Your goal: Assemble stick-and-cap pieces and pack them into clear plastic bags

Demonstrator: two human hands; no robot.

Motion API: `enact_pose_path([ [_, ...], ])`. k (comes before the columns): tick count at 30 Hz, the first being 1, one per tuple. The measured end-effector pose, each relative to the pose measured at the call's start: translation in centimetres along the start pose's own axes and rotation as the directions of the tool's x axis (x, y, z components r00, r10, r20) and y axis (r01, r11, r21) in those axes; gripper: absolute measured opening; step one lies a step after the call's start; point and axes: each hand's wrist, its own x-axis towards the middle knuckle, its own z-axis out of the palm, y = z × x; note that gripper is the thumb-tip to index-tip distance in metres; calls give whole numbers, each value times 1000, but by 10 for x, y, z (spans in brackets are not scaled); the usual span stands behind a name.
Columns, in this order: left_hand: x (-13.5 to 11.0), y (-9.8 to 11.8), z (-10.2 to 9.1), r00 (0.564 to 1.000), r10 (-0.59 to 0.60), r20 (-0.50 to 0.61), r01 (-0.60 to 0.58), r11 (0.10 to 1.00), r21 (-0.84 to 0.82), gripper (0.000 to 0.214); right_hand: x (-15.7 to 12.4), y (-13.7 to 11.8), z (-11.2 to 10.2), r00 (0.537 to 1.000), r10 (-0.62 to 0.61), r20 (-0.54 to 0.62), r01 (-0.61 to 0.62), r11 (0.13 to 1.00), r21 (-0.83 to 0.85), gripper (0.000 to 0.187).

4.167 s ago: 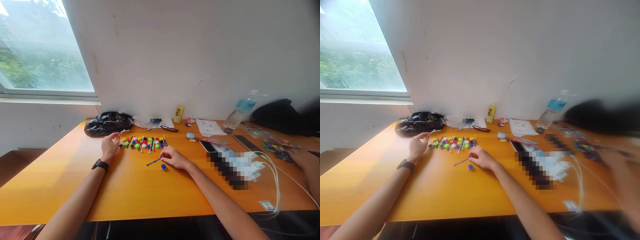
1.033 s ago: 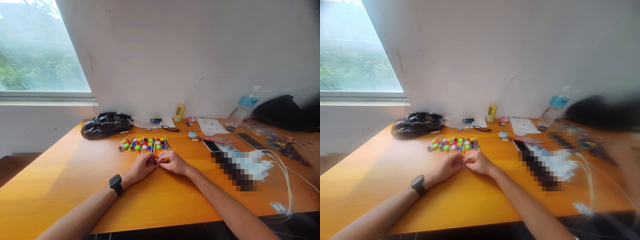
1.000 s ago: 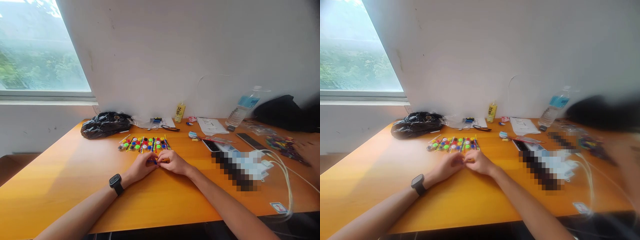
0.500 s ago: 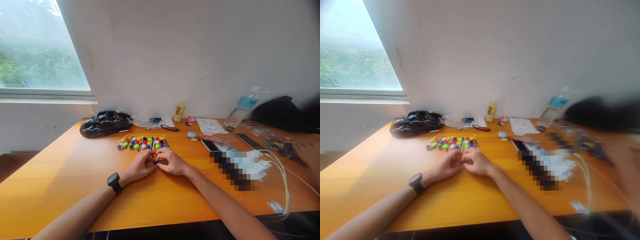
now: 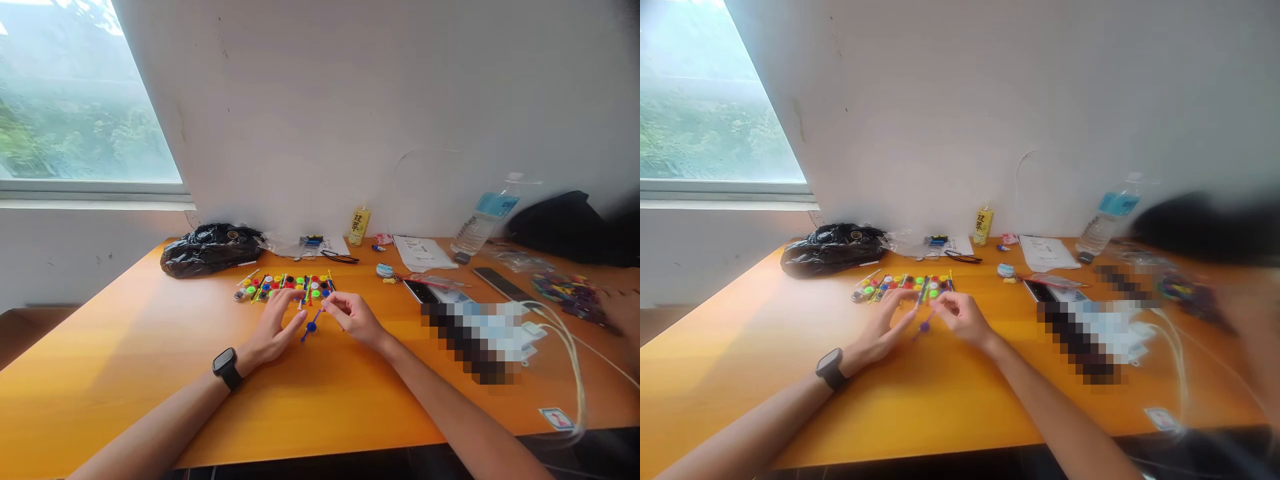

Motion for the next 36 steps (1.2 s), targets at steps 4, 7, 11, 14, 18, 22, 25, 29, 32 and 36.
enact_pose_path([
  [4, 3, -3, 1, 999, -38, -34, 38, 999, 11, 28, 0, 6, -1, 997, -59, -50, 46, 971, -236, 29],
  [7, 4, -4, 1, 999, -35, -35, 35, 999, 19, 27, -2, 8, 2, 980, -198, 22, 189, 883, -430, 16],
  [11, 4, -5, 2, 999, -29, -25, 30, 999, 18, 26, -4, 4, 6, 930, -341, 139, 365, 808, -463, 17],
  [14, 5, -6, 2, 999, -28, -29, 29, 999, 23, 24, -4, 2, 7, 921, -348, 177, 390, 803, -451, 25],
  [18, 6, -9, 2, 999, -18, -43, 20, 999, 36, 24, -5, 1, 7, 918, -337, 209, 396, 799, -452, 29],
  [22, 7, -12, 1, 997, -25, -77, 30, 998, 61, 23, -7, 1, 7, 913, -337, 229, 406, 799, -443, 32],
  [25, 9, -14, 0, 994, -37, -98, 44, 996, 71, 22, -7, 1, 8, 911, -340, 232, 411, 794, -449, 33],
  [29, 10, -17, -2, 992, -40, -118, 51, 994, 92, 21, -8, 1, 9, 906, -334, 259, 419, 788, -451, 27],
  [32, 11, -20, -4, 989, -39, -141, 53, 994, 99, 20, -8, 1, 9, 903, -335, 268, 424, 788, -447, 20],
  [36, 15, -32, -10, 980, -46, -193, 77, 984, 157, 18, -6, 3, 8, 900, -347, 263, 432, 787, -441, 14],
])
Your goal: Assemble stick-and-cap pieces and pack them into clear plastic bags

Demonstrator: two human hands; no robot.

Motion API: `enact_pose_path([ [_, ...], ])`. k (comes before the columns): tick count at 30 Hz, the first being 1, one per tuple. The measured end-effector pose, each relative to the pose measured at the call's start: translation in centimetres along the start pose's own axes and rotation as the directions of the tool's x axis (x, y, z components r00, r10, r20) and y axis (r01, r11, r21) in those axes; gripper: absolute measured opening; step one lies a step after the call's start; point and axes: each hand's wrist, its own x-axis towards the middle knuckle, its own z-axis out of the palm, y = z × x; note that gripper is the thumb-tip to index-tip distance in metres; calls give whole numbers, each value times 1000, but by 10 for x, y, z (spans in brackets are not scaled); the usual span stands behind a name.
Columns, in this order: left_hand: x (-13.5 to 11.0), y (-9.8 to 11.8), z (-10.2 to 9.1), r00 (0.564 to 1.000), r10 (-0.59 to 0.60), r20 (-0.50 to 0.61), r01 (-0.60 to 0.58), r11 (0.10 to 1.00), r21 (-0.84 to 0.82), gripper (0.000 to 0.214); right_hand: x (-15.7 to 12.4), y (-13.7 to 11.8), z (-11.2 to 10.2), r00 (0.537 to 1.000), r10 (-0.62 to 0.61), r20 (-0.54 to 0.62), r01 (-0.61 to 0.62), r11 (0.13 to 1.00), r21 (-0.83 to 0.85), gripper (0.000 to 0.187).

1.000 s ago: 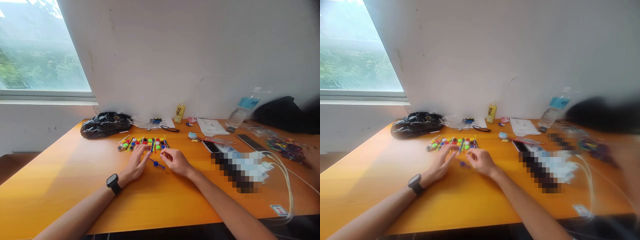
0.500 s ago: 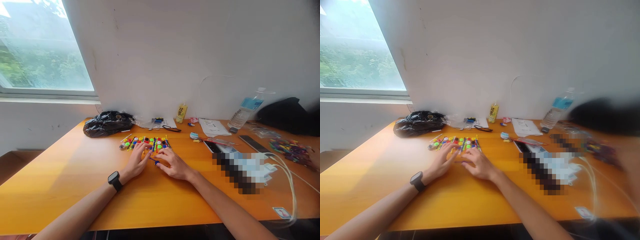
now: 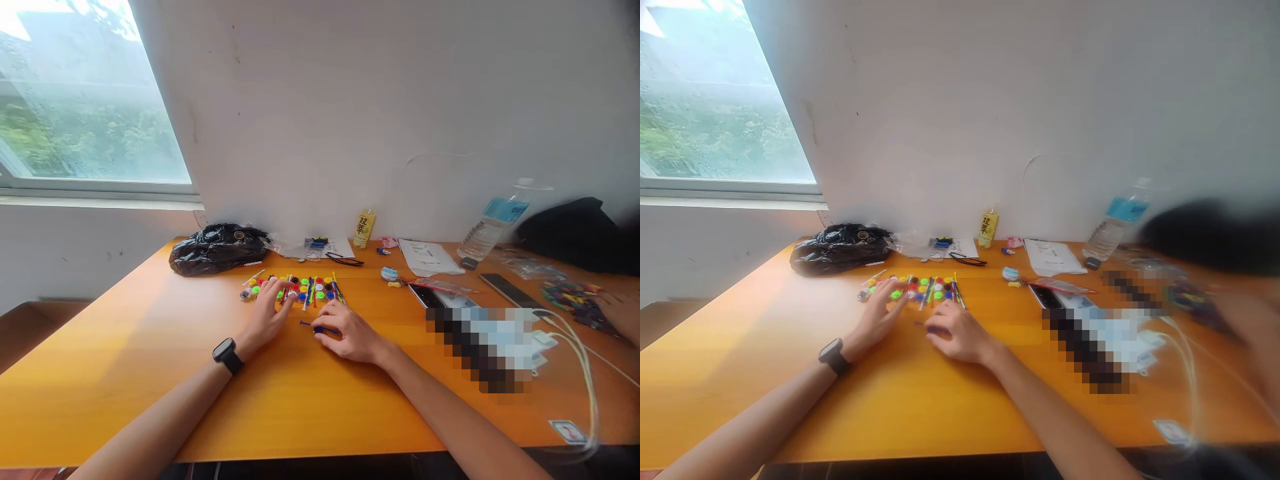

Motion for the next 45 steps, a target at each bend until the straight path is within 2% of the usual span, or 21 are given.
enact_pose_path([
  [3, 7, -20, -6, 995, -28, -96, 37, 995, 92, 20, 0, 3, -2, 1000, 19, 9, -19, 1000, 2, 9],
  [7, 16, -59, -17, 971, -91, -221, 143, 961, 236, 32, -4, 12, -7, 987, 145, 69, -152, 983, 106, 9],
  [12, 19, -99, -23, 918, -304, -256, 382, 852, 357, 46, -6, 25, -13, 967, 252, 46, -256, 940, 226, 9],
  [15, 19, -110, -25, 905, -369, -211, 422, 839, 343, 55, -4, 34, -20, 950, 307, -53, -282, 919, 274, 12],
  [17, 19, -114, -26, 909, -370, -190, 414, 853, 319, 58, -2, 42, -28, 926, 334, -177, -280, 921, 271, 15],
  [20, 20, -114, -28, 907, -373, -193, 415, 867, 275, 57, -3, 60, -42, 852, 336, -402, -279, 940, 195, 18],
  [23, 21, -110, -30, 879, -438, -188, 469, 864, 182, 54, -8, 81, -54, 811, 307, -497, -315, 946, 70, 19],
  [25, 21, -106, -32, 854, -487, -184, 510, 853, 109, 51, -13, 92, -58, 822, 325, -468, -383, 923, -32, 19],
  [27, 21, -103, -33, 836, -515, -188, 533, 844, 61, 48, -18, 99, -58, 835, 394, -383, -473, 870, -136, 18],
  [30, 21, -100, -34, 825, -526, -205, 545, 837, 44, 42, -23, 104, -54, 824, 487, -289, -555, 795, -244, 19],
  [37, 20, -97, -34, 822, -542, -177, 553, 833, 16, 37, -23, 103, -50, 812, 491, -316, -581, 734, -353, 20],
  [45, 20, -91, -34, 818, -559, -135, 562, 827, -12, 33, -19, 99, -48, 822, 425, -379, -556, 743, -372, 17],
])
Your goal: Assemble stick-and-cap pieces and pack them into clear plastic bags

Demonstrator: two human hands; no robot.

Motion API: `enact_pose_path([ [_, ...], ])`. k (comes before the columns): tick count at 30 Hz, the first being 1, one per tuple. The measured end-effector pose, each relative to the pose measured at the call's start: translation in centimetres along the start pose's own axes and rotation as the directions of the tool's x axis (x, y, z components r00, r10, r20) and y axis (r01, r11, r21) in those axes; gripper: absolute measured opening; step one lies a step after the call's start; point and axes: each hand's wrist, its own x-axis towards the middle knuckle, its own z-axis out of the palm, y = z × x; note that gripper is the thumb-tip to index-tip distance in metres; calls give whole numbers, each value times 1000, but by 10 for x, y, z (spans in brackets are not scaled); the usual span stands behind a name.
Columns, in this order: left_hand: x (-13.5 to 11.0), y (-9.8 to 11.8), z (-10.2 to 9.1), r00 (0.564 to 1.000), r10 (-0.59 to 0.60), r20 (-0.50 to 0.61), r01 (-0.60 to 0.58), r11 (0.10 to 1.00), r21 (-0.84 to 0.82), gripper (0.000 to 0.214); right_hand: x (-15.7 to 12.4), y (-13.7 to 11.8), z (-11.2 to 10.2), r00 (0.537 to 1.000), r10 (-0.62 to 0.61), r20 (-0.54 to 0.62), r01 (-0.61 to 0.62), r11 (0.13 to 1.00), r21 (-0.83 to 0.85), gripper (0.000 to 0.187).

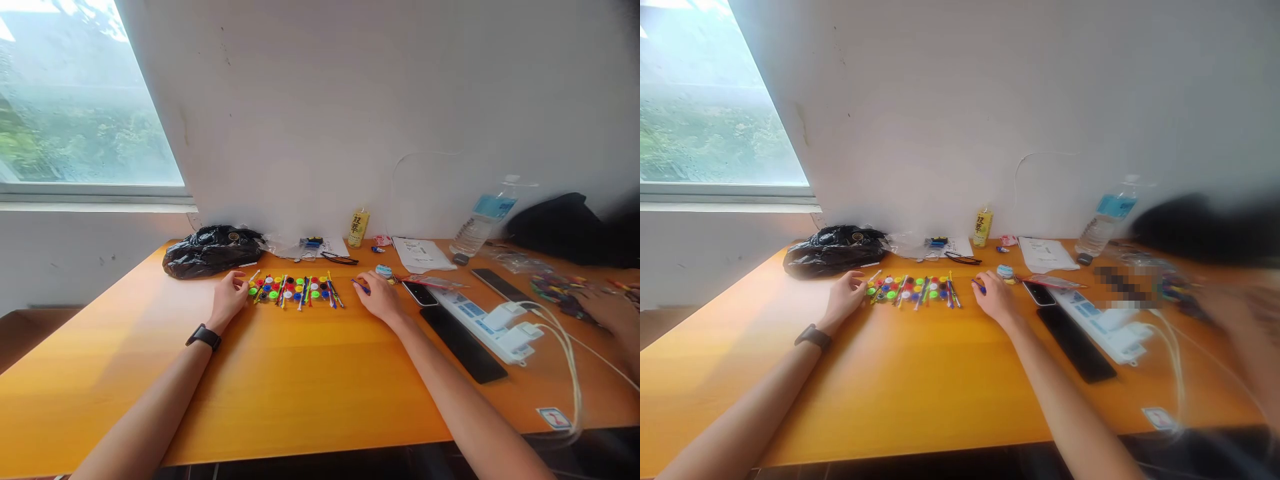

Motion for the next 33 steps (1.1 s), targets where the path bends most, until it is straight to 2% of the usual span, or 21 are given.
enact_pose_path([
  [6, 1, 0, -2, 997, -15, -71, 14, 1000, -25, 30, 0, -3, -1, 1000, -21, -12, 22, 999, 42, 12],
  [10, 3, 0, -4, 986, -17, -165, 10, 999, -48, 28, -1, -5, 0, 998, -33, -49, 36, 997, 72, 11],
  [14, 0, 9, -3, 957, 91, -274, -123, 987, -105, 26, -1, -12, -2, 989, -89, -116, 105, 985, 138, 11],
  [16, -8, 21, -2, 957, 207, -205, -239, 960, -146, 25, -1, -17, -4, 982, -125, -145, 149, 973, 174, 12],
  [17, -15, 28, -1, 951, 286, -117, -303, 937, -174, 25, -1, -20, -5, 978, -138, -156, 166, 969, 183, 13],
  [18, -23, 37, -1, 928, 372, 5, -363, 909, -207, 25, -1, -22, -5, 975, -146, -166, 176, 967, 185, 15],
  [19, -32, 45, -1, 884, 445, 146, -403, 881, -248, 23, -1, -23, -5, 973, -150, -173, 181, 966, 183, 17],
  [22, -61, 68, 1, 697, 542, 470, -428, 840, -333, 18, 0, -21, -3, 975, -141, -171, 170, 970, 171, 17],
  [23, -69, 74, 2, 611, 557, 562, -429, 830, -357, 15, 0, -19, -2, 977, -134, -163, 161, 973, 167, 16],
  [25, -82, 82, 4, 469, 557, 685, -413, 824, -388, 10, 0, -16, 0, 983, -123, -137, 142, 979, 146, 13],
  [26, -87, 84, 5, 422, 555, 717, -417, 821, -390, 9, -1, -15, 1, 986, -121, -117, 135, 983, 127, 12],
  [27, -90, 85, 6, 399, 551, 733, -425, 820, -384, 8, -2, -14, 1, 989, -120, -90, 129, 986, 103, 11],
  [28, -91, 86, 7, 394, 545, 740, -435, 820, -373, 8, -2, -13, 1, 991, -119, -56, 123, 990, 75, 11],
  [29, -91, 85, 7, 410, 539, 736, -444, 823, -355, 8, -3, -13, 1, 993, -115, -15, 115, 992, 48, 11],
  [33, -82, 78, 7, 564, 536, 628, -526, 820, -228, 14, -5, -11, -4, 987, -83, 140, 87, 996, -22, 12],
])
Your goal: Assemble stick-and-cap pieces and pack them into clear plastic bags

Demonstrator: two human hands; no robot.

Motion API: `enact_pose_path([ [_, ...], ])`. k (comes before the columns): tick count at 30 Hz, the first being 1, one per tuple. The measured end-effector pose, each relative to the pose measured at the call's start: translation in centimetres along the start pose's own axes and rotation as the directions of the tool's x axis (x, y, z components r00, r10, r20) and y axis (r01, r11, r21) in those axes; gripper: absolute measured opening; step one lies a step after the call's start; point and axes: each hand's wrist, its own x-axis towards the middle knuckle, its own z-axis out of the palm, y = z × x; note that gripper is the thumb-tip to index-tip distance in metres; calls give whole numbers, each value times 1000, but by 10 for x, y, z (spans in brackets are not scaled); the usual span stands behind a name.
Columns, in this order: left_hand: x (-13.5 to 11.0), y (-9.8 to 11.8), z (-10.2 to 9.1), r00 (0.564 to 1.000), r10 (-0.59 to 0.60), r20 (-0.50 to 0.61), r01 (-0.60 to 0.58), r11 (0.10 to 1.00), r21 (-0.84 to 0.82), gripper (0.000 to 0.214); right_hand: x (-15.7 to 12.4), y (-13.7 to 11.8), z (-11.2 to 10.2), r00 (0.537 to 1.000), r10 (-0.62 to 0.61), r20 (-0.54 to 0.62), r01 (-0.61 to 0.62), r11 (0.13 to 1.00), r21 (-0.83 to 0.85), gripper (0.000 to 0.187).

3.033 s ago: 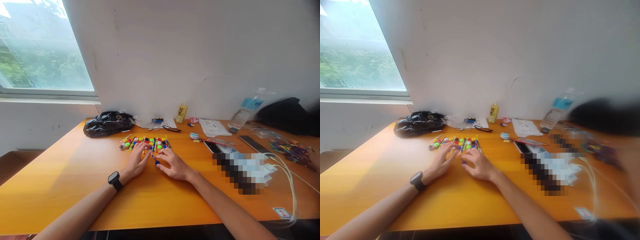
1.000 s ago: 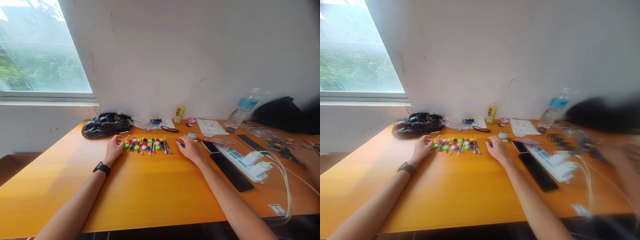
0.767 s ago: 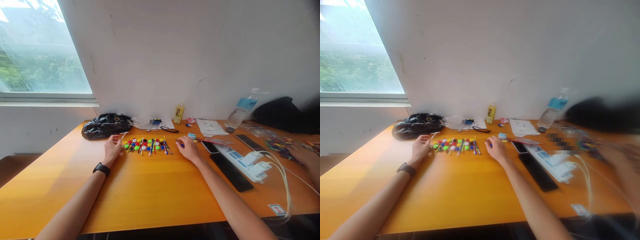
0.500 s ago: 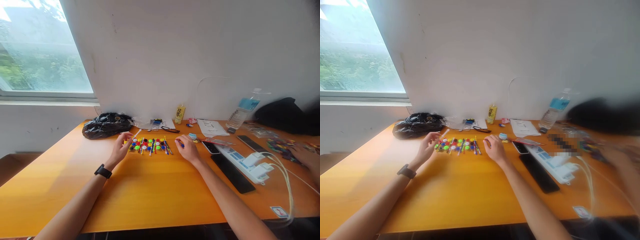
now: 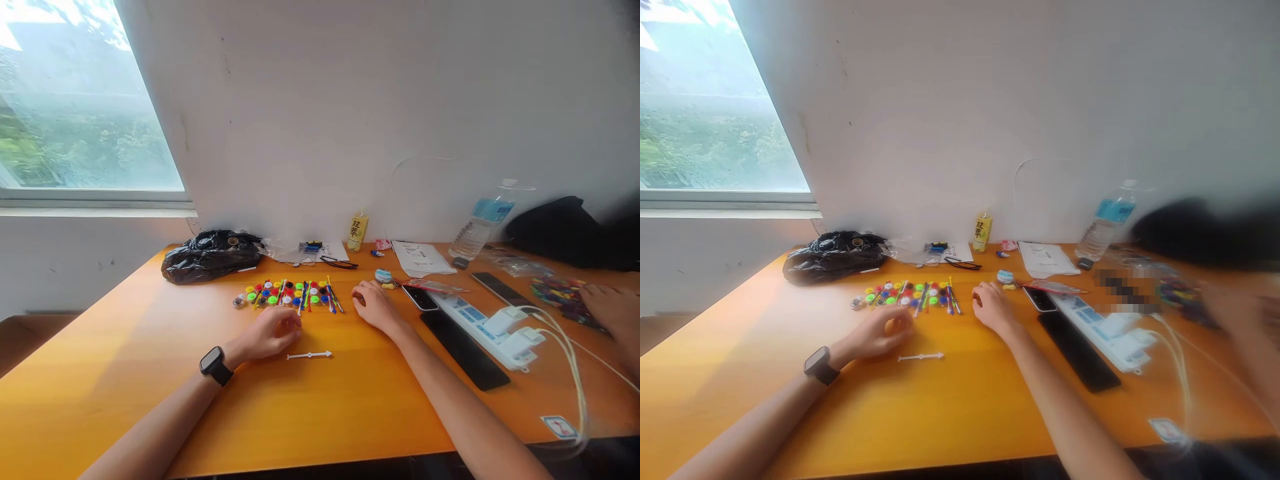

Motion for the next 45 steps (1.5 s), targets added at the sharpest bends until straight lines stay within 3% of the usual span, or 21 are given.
enact_pose_path([
  [5, 5, -27, -10, 960, -7, -279, 87, 958, 274, 23, -1, 3, -10, 999, 38, 35, -36, 998, -48, 20],
  [10, 4, -56, -22, 830, -95, -549, 391, 802, 451, 15, -4, 9, -20, 993, 100, 63, -86, 977, -193, 21],
  [13, 1, -65, -29, 754, -214, -621, 584, 650, 486, 23, -4, 5, -24, 999, 42, 8, -39, 976, -216, 21],
  [16, -2, -66, -33, 728, -306, -614, 649, 597, 472, 32, -4, -12, -25, 997, -76, -7, 75, 997, -22, 18],
  [20, -3, -64, -34, 748, -342, -570, 636, 615, 466, 29, -13, -47, -20, 965, -258, 57, 221, 906, 362, 14],
  [23, -3, -68, -35, 769, -329, -548, 613, 624, 485, 27, -22, -68, -14, 935, -335, 118, 231, 826, 514, 4],
  [25, -4, -72, -37, 780, -307, -545, 595, 633, 496, 30, -27, -78, -9, 905, -393, 166, 233, 780, 581, 11],
  [29, -4, -73, -39, 789, -278, -548, 572, 658, 490, 31, -32, -88, -2, 850, -470, 237, 234, 741, 630, 27],
  [36, -4, -70, -39, 799, -273, -536, 558, 668, 491, 29, -32, -92, -1, 818, -514, 258, 227, 701, 676, 9],
  [40, -5, -71, -40, 796, -245, -554, 527, 730, 435, 31, -32, -93, 0, 817, -514, 262, 212, 690, 692, 4],
  [45, -2, -62, -37, 767, -71, -638, 364, 867, 341, 23, -32, -86, 1, 829, -464, 313, 100, 673, 733, 5],
])
